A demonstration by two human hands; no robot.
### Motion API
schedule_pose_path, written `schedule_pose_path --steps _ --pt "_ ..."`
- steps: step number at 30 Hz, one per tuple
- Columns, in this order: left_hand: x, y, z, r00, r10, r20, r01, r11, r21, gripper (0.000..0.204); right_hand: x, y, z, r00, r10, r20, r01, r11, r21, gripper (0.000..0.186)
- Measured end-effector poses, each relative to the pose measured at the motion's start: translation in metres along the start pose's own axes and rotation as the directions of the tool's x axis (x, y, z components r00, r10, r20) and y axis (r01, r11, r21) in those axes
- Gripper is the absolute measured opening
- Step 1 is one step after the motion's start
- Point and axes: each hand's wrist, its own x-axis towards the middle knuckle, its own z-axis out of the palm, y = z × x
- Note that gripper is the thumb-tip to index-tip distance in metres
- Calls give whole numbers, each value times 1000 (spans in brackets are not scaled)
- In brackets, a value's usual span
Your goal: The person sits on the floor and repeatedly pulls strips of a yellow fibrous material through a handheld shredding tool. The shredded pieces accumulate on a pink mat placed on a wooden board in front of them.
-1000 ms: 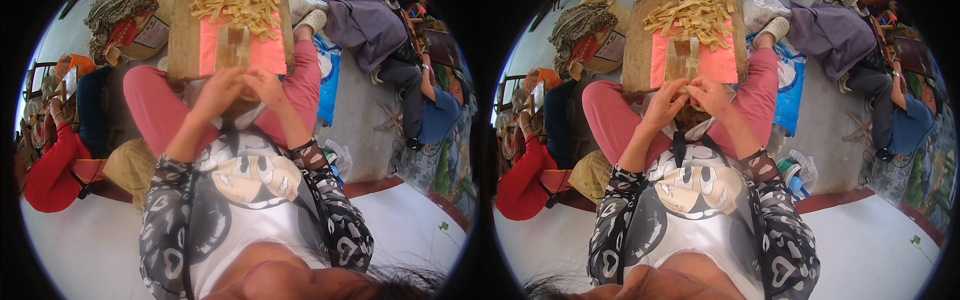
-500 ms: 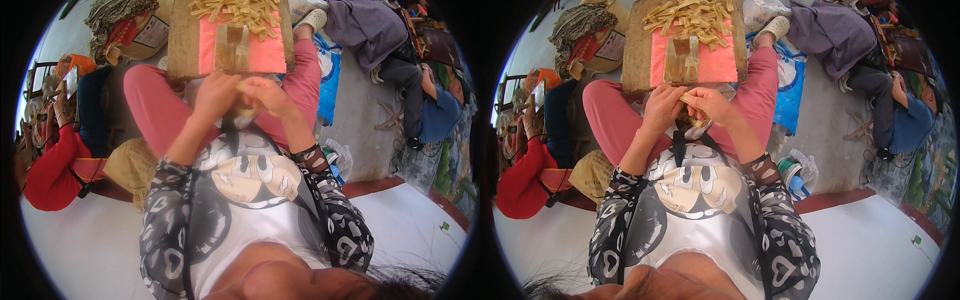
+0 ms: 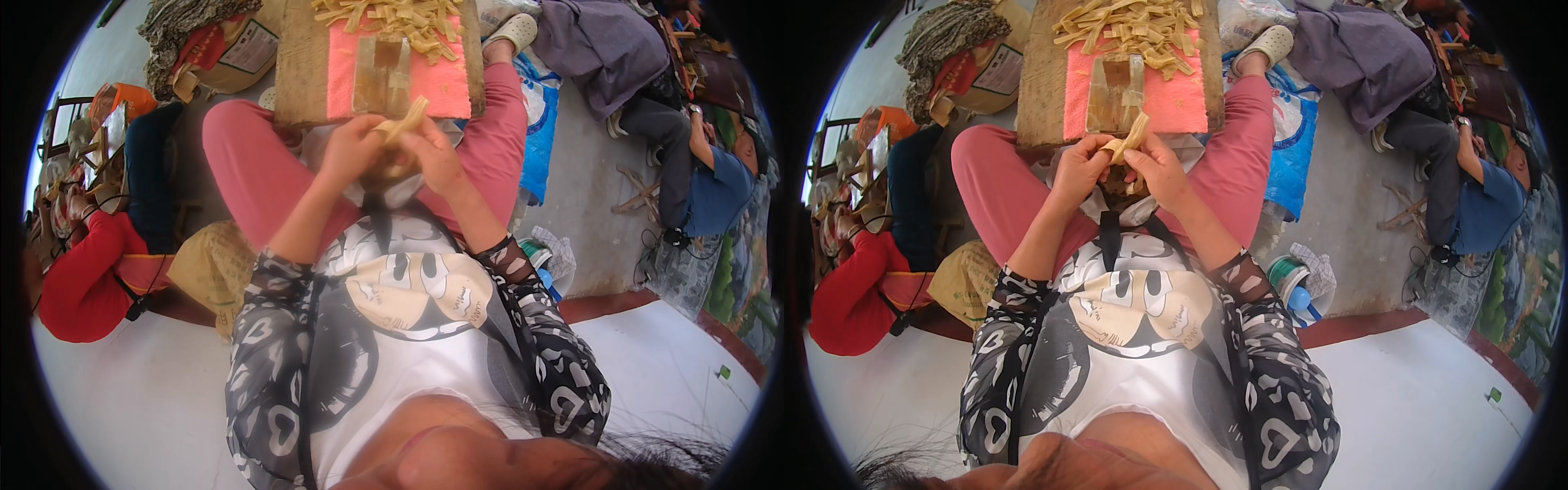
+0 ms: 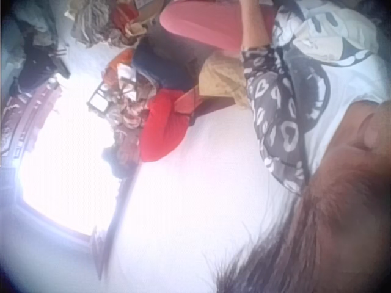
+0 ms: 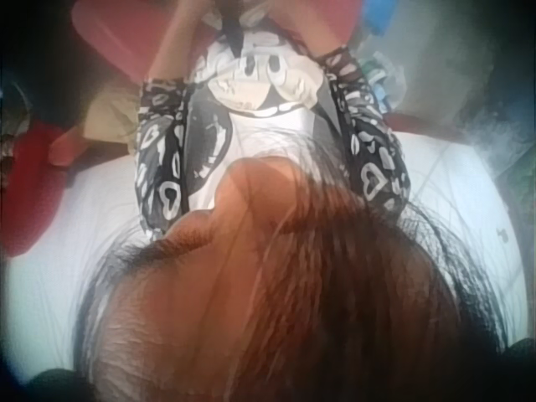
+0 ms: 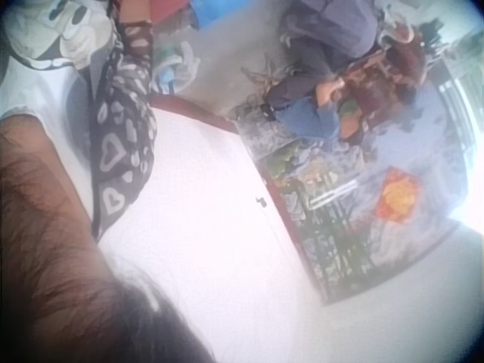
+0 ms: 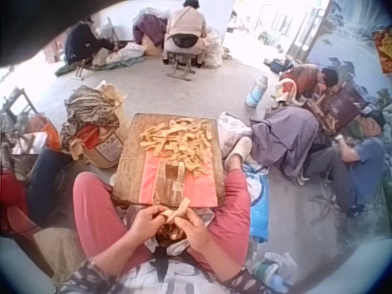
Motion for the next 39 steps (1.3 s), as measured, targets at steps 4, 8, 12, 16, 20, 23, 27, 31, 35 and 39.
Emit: schedule_pose_path --steps 4,8,12,16,20,23,27,31,35,39 --pt "-10 9 5 853 516 73 -499 768 401 15 6 5 -11 975 222 -24 -207 939 276 14" --pt "-13 22 6 792 574 206 -605 697 384 14 4 7 -18 937 340 79 -343 855 389 16" --pt "-10 9 3 934 325 149 -357 850 386 10 5 4 -20 956 293 -30 -287 950 123 21" --pt "-4 -8 0 973 133 188 -189 928 321 8 4 2 -17 989 142 -35 -145 931 -336 29" --pt "-6 -1 -1 959 175 223 -260 858 442 9 -1 -1 -8 991 -127 45 117 643 -757 25" --pt "-7 6 3 963 242 120 -268 798 540 11 3 13 -12 981 -190 48 176 747 -641 23" --pt "-7 14 -2 942 330 60 -310 789 531 12 3 4 -22 946 283 159 -302 947 113 28" --pt "-11 21 -7 934 337 121 -350 782 516 13 1 0 -27 884 256 391 -400 847 351 36" --pt "-12 6 -8 857 474 203 -501 670 548 15 0 -1 -30 905 312 289 -391 878 276 33" --pt "-14 13 -7 948 241 206 -314 807 501 14 3 2 -39 926 347 152 -371 912 178 26"
